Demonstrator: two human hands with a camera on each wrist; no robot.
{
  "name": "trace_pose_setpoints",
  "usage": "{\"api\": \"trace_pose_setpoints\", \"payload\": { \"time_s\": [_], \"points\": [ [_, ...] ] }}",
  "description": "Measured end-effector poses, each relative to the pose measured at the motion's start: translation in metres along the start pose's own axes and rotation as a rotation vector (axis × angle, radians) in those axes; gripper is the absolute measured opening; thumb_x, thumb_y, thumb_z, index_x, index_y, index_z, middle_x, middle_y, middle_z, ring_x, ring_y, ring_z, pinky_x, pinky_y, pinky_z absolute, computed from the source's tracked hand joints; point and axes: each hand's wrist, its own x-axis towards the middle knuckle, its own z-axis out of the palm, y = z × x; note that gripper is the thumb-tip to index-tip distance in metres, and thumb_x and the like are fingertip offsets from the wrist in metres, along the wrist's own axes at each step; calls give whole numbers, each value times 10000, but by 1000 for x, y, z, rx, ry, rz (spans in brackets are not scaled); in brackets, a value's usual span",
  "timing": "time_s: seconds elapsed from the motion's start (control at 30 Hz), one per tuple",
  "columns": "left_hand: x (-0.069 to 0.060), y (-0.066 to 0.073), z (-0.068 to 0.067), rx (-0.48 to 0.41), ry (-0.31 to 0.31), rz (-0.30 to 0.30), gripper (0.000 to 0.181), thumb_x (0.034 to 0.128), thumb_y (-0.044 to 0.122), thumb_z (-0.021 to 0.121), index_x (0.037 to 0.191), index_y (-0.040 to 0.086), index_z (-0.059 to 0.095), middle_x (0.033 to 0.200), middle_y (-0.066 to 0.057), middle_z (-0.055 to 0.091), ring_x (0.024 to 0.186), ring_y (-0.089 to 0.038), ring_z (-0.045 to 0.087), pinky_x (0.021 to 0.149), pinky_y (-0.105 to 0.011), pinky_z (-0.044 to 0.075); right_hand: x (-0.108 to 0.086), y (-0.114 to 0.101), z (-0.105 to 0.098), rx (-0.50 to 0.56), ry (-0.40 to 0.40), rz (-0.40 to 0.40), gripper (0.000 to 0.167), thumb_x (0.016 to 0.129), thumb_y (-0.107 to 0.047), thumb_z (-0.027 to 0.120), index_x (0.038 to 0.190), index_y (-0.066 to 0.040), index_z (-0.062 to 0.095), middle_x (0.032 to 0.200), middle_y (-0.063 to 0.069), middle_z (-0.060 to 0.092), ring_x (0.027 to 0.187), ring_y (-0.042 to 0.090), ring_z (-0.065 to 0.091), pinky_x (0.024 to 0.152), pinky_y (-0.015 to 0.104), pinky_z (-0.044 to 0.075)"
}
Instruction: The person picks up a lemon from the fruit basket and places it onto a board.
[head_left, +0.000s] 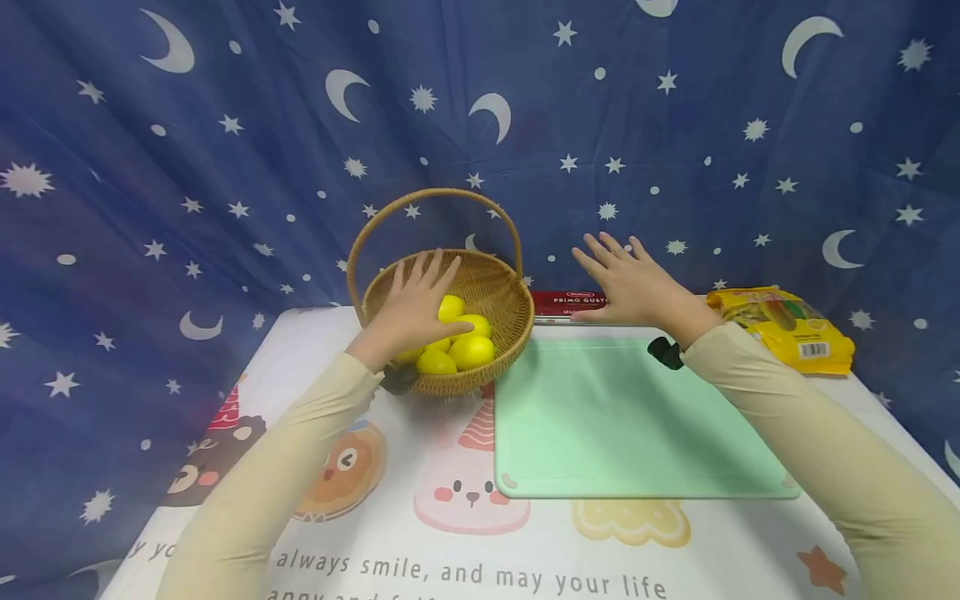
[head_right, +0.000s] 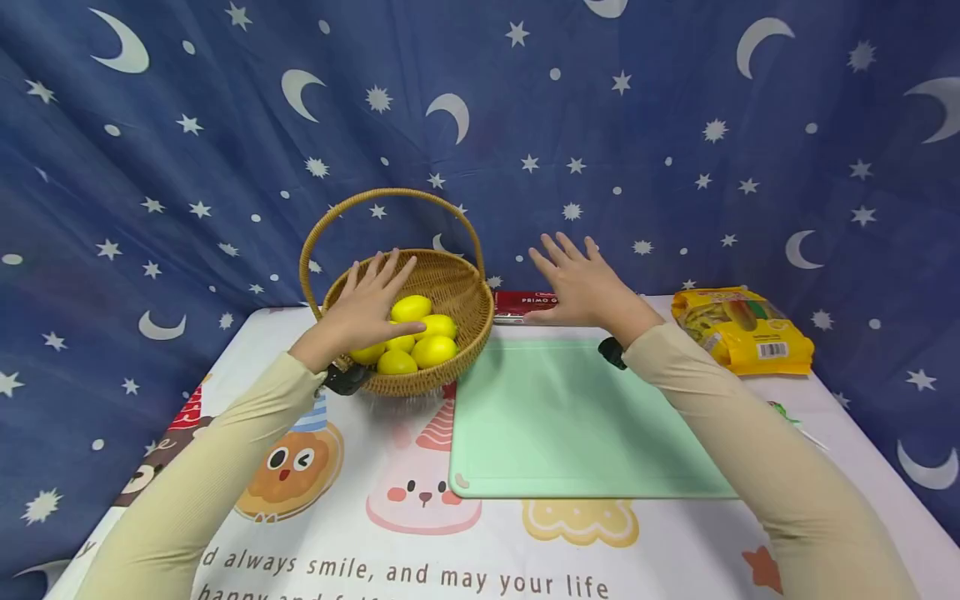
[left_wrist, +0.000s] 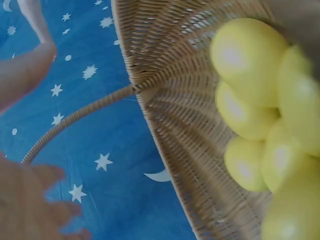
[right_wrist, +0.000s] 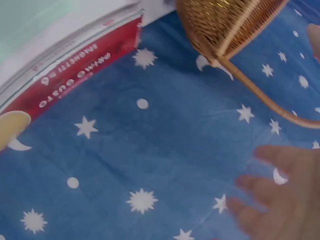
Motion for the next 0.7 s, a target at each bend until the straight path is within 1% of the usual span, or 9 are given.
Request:
{"api": "trace_pose_setpoints", "payload": {
  "time_s": [0.1, 0.23, 0.27, 0.37, 0.47, 0.5, 0.57, 0.63, 0.7],
  "points": [
    [-7, -8, -3, -95, 31, 63, 892, 881, 525, 560, 1527, 182, 50, 1593, -112, -29, 1470, -340, 9, 1186, -531, 39, 3, -1, 0, 26, 22, -71, 972, 782, -667, 589, 1512, -163, 190, 1588, 119, 105, 1464, 354, 67, 1139, 634, 62],
    [-17, -25, -15, -320, 86, 130, 713, 913, 377, 591, 1496, 148, 251, 1565, -110, 213, 1427, -324, 245, 1165, -505, 207, 11, -4, -7, 162, 3, -145, 907, 776, -581, 667, 1490, -179, 277, 1578, 76, 183, 1467, 323, 100, 1155, 598, 93],
    [-20, -31, -19, -372, 98, 132, 656, 921, 356, 585, 1475, 141, 307, 1538, -108, 287, 1398, -317, 314, 1145, -502, 258, 14, -5, -9, 206, -15, -155, 882, 781, -547, 683, 1484, -184, 294, 1572, 69, 206, 1466, 316, 113, 1159, 586, 107],
    [-30, -46, -31, -496, 127, 113, 502, 946, 316, 556, 1393, 113, 451, 1404, -120, 493, 1283, -308, 479, 1086, -497, 358, 24, -10, -16, 325, -70, -178, 801, 794, -411, 730, 1462, -185, 348, 1547, 79, 275, 1449, 315, 190, 1132, 556, 246],
    [-38, -59, -40, -582, 176, 66, 415, 949, 293, 557, 1321, 111, 535, 1296, -133, 587, 1196, -295, 562, 1036, -483, 419, 37, -15, -21, 413, -116, -194, 743, 793, -335, 750, 1433, -194, 402, 1504, 73, 365, 1401, 311, 311, 1073, 531, 363],
    [-40, -63, -42, -599, 208, 57, 396, 947, 284, 561, 1300, 105, 555, 1259, -141, 611, 1171, -287, 581, 1025, -476, 432, 41, -17, -22, 437, -127, -198, 722, 789, -319, 757, 1419, -196, 427, 1483, 76, 400, 1373, 311, 358, 1045, 522, 399],
    [-44, -70, -46, -635, 299, 34, 364, 940, 271, 575, 1261, 99, 588, 1201, -133, 646, 1115, -232, 621, 1000, -425, 463, 51, -21, -24, 476, -143, -219, 687, 781, -303, 767, 1391, -191, 471, 1436, 73, 467, 1329, 307, 420, 1042, 514, 406],
    [-47, -77, -48, -669, 427, 13, 329, 933, 245, 589, 1213, 75, 619, 1123, -88, 683, 1021, -140, 658, 955, -318, 500, 61, -26, -25, 515, -168, -241, 654, 783, -292, 766, 1371, -189, 498, 1403, 59, 507, 1309, 293, 448, 1048, 494, 408],
    [-48, -83, -48, -717, 567, -6, 295, 932, 205, 590, 1166, 30, 635, 1031, 7, 700, 912, -47, 667, 883, -210, 515, 72, -31, -26, 552, -186, -285, 628, 792, -273, 760, 1359, -160, 513, 1386, 67, 525, 1299, 289, 461, 1052, 480, 410]
  ]
}}
